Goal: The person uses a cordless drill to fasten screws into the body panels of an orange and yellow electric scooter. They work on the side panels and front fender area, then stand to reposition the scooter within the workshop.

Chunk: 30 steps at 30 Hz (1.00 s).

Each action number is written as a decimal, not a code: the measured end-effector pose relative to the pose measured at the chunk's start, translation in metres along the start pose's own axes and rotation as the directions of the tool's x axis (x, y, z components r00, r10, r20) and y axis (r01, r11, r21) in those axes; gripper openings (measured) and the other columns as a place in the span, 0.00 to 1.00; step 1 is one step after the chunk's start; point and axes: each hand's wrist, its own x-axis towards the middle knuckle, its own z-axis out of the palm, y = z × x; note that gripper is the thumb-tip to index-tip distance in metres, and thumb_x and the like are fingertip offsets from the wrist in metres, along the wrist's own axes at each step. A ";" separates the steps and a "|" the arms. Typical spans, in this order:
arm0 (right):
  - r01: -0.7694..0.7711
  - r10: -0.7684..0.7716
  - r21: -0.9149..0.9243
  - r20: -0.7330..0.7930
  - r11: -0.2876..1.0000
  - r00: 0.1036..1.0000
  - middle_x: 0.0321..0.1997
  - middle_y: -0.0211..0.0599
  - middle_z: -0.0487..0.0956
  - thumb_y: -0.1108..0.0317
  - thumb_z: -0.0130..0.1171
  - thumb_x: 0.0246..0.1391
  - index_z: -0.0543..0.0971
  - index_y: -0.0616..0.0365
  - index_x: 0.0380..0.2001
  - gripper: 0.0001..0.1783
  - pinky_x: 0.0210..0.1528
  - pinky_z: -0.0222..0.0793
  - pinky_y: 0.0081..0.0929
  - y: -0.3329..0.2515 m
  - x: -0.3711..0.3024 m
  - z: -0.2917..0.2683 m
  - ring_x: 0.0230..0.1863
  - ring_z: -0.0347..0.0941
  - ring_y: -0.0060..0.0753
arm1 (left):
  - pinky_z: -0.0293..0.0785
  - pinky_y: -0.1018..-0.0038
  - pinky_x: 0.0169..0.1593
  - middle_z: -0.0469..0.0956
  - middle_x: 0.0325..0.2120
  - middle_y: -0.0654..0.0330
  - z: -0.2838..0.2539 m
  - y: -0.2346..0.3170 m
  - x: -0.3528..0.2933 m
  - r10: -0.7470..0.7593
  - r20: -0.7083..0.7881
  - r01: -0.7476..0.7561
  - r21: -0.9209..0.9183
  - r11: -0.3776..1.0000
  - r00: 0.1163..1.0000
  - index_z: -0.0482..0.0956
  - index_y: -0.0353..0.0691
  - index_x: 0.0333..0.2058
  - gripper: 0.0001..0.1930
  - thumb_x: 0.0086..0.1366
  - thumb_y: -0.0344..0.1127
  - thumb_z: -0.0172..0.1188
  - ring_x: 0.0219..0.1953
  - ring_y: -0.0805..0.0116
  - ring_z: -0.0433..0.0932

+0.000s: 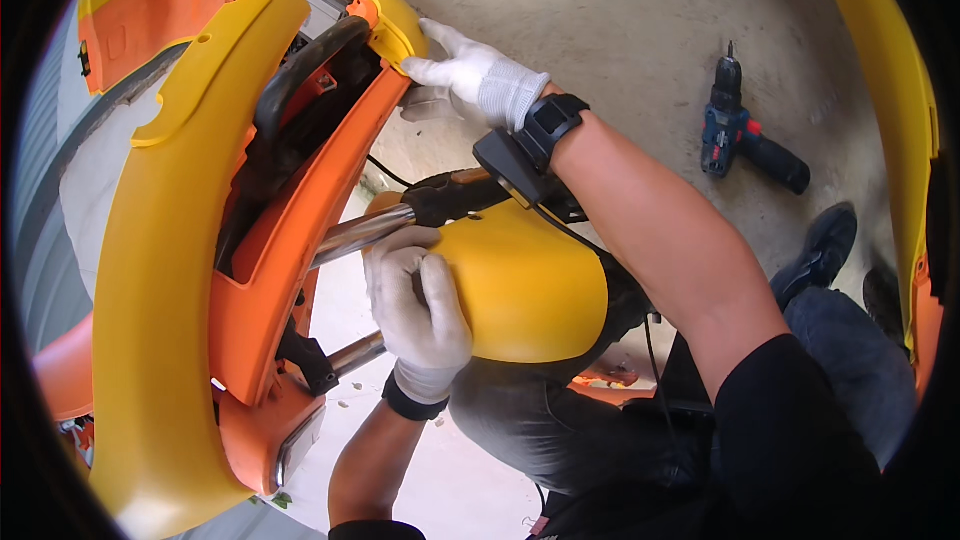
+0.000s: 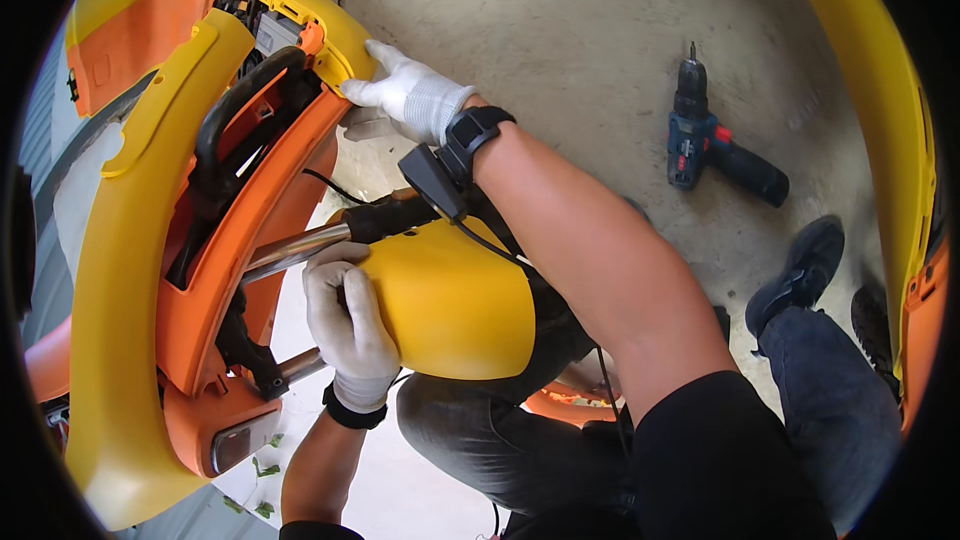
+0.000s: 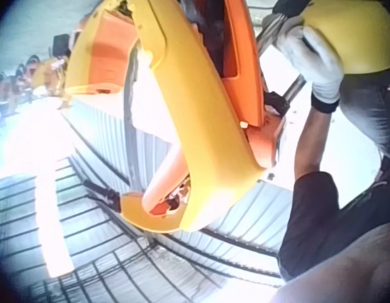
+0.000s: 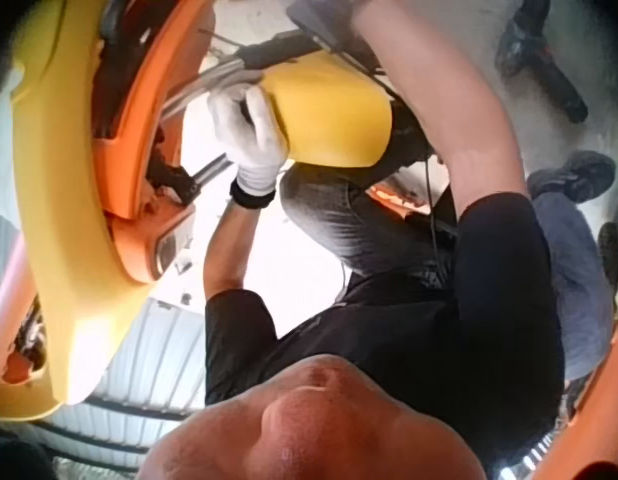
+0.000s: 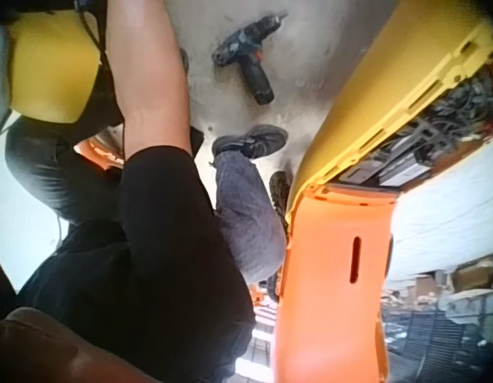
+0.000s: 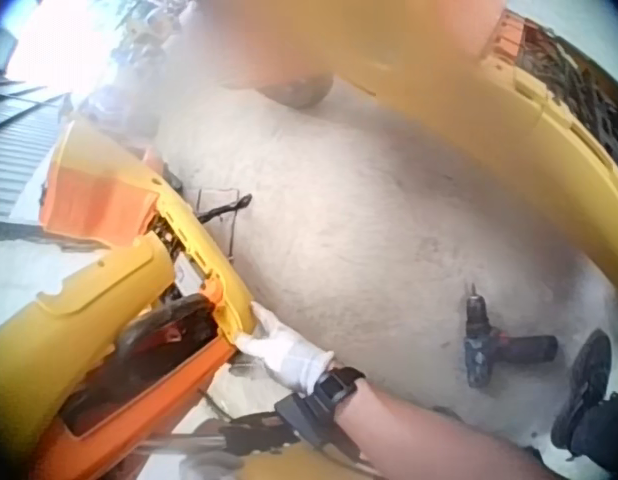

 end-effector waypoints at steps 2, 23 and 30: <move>-0.017 0.017 -0.053 -0.009 0.998 1.000 0.59 0.53 0.73 0.69 0.58 0.64 0.35 0.50 0.75 0.50 0.52 0.80 0.46 -0.002 -0.002 0.003 0.46 0.79 0.44 | 0.69 0.62 0.48 0.77 0.38 0.48 0.000 0.001 0.000 -0.001 0.005 0.001 0.010 1.000 1.000 0.69 0.33 0.33 0.02 0.66 0.25 0.49 0.39 0.55 0.72; -0.208 -0.576 -0.962 -0.272 0.177 0.771 0.36 0.51 0.83 0.62 0.59 0.52 0.81 0.55 0.44 0.17 0.45 0.76 0.43 -0.045 -0.057 -0.107 0.42 0.80 0.55 | 0.69 0.62 0.48 0.78 0.37 0.47 0.003 0.001 -0.002 -0.012 -0.044 0.012 -0.004 1.000 0.999 0.69 0.32 0.31 0.05 0.68 0.26 0.48 0.38 0.52 0.73; -0.556 -0.823 -0.797 -0.139 -0.238 0.551 0.45 0.52 0.77 0.67 0.59 0.52 0.75 0.56 0.46 0.17 0.51 0.72 0.47 -0.075 -0.165 -0.153 0.47 0.74 0.58 | 0.71 0.60 0.46 0.78 0.35 0.48 -0.004 0.000 -0.004 0.075 -0.120 -0.073 0.022 0.997 0.990 0.72 0.31 0.33 0.06 0.68 0.25 0.48 0.38 0.49 0.74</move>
